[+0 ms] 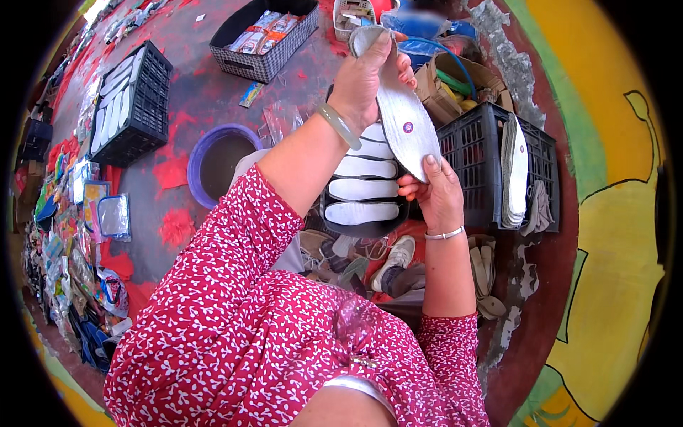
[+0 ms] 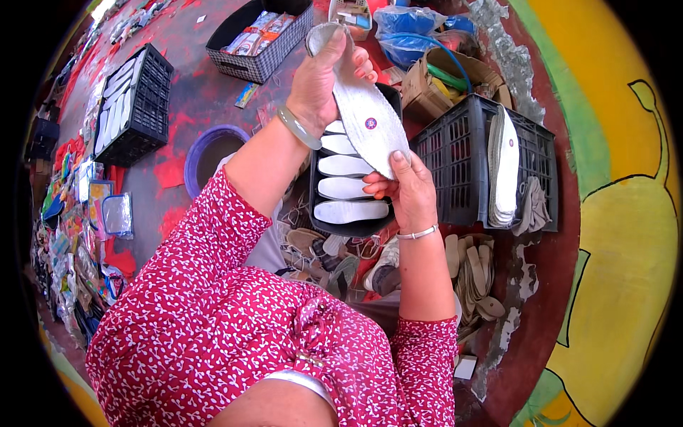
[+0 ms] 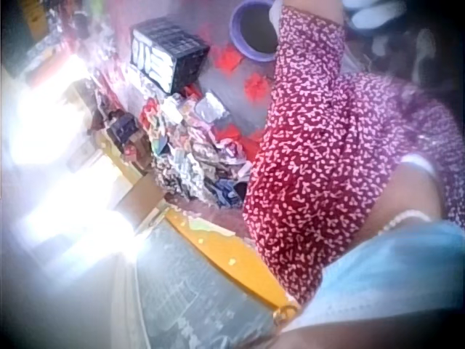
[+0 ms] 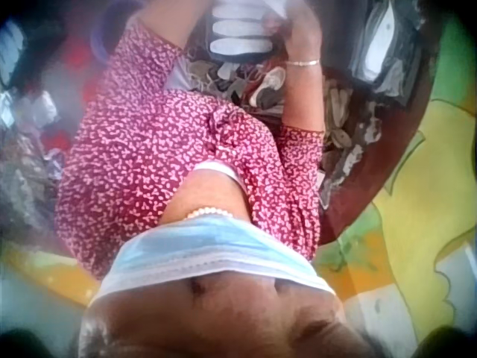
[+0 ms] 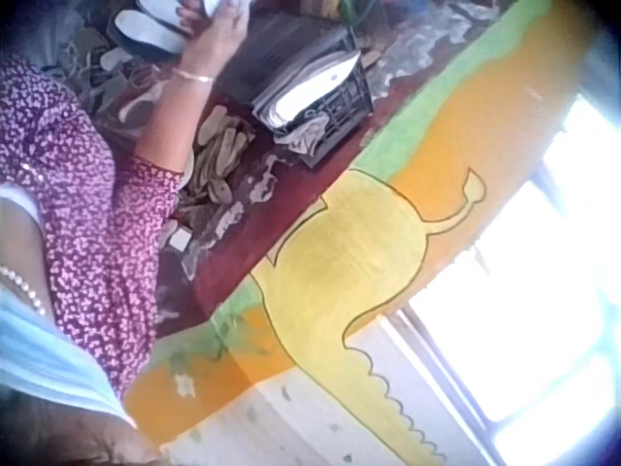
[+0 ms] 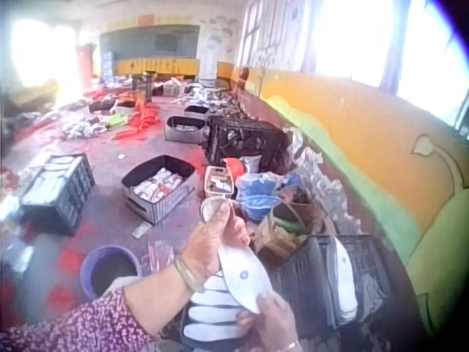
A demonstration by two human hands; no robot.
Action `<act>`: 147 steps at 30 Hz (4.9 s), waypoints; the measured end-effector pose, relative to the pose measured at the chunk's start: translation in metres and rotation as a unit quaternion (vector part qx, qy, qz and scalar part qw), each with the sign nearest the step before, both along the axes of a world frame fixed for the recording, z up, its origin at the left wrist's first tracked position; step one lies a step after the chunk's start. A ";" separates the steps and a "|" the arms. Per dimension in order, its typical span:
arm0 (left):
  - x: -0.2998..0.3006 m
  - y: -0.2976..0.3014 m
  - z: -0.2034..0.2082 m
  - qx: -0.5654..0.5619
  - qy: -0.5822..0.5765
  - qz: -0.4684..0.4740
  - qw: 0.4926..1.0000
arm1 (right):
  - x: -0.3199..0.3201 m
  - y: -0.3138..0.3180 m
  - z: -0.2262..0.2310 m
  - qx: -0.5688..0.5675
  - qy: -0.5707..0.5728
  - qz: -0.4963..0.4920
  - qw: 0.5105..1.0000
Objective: The person handles shoe insoles, wipes some with a cloth, and places them into a black bin.
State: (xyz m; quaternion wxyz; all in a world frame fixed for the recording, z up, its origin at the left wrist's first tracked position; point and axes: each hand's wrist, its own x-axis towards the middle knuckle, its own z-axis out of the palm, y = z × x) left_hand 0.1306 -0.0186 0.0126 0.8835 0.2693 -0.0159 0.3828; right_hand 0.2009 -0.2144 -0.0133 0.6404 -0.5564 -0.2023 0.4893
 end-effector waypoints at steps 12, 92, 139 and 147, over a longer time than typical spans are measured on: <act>-0.015 0.027 0.003 0.067 0.071 -0.003 0.995 | 0.040 -0.027 0.029 -0.062 -0.163 0.017 0.985; -0.038 0.008 -0.025 0.134 0.327 -0.363 0.862 | 0.015 -0.021 0.042 0.042 -0.847 -0.123 0.516; -0.128 -0.056 -0.003 0.595 0.094 -0.082 0.794 | -0.029 -0.020 0.041 0.063 -0.283 0.386 0.876; -0.158 -0.081 -0.054 0.053 0.426 -0.038 0.902 | -0.100 0.012 0.036 -0.111 -0.704 0.169 0.681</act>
